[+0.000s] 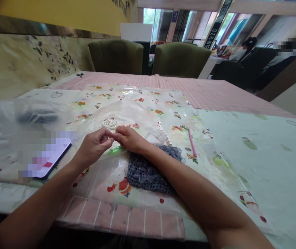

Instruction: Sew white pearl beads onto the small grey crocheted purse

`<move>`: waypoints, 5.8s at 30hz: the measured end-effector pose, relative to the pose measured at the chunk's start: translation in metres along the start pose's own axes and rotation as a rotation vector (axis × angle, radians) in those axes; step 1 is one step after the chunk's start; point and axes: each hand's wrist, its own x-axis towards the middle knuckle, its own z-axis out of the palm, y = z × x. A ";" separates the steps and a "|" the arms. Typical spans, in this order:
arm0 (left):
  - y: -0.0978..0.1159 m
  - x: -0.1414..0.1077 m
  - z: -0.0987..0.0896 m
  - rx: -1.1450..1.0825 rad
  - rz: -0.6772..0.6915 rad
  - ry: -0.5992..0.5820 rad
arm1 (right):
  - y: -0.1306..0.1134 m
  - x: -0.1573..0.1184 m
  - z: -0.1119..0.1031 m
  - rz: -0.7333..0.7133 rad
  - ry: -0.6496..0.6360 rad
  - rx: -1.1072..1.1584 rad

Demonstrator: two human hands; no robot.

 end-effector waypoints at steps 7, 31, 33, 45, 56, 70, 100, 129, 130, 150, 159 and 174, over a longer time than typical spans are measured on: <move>0.000 -0.001 0.002 -0.143 -0.081 -0.067 | 0.004 0.000 -0.001 -0.146 0.020 -0.203; -0.001 -0.004 0.007 0.104 0.224 0.165 | 0.002 -0.001 0.003 -0.132 0.052 0.014; 0.000 -0.005 0.006 0.098 0.241 0.152 | 0.002 -0.001 0.003 -0.075 0.014 0.142; 0.004 -0.005 0.008 -0.011 0.044 0.136 | 0.010 0.003 0.007 -0.096 0.101 0.078; 0.003 -0.005 0.008 -0.305 -0.109 -0.002 | 0.004 -0.004 0.010 -0.137 0.101 0.004; 0.005 -0.005 0.009 -0.251 -0.143 0.136 | -0.003 -0.006 0.013 -0.149 0.120 0.078; 0.000 0.006 0.003 -0.900 -0.467 0.156 | -0.009 0.004 -0.002 -0.062 -0.037 -1.025; 0.003 0.002 0.004 -0.895 -0.468 -0.193 | -0.026 -0.010 0.008 -0.275 0.120 -0.484; 0.003 0.002 0.003 -0.919 -0.473 -0.223 | -0.025 -0.012 0.008 -0.283 0.133 -0.484; -0.010 0.004 0.002 0.176 -0.125 -0.044 | -0.056 -0.047 -0.118 -0.103 1.006 -1.011; -0.012 0.003 0.007 0.509 -0.121 -0.261 | -0.069 -0.031 0.001 -0.082 -0.170 -1.077; -0.009 0.002 0.008 0.558 -0.154 -0.296 | -0.013 0.017 -0.015 0.171 -0.085 -1.187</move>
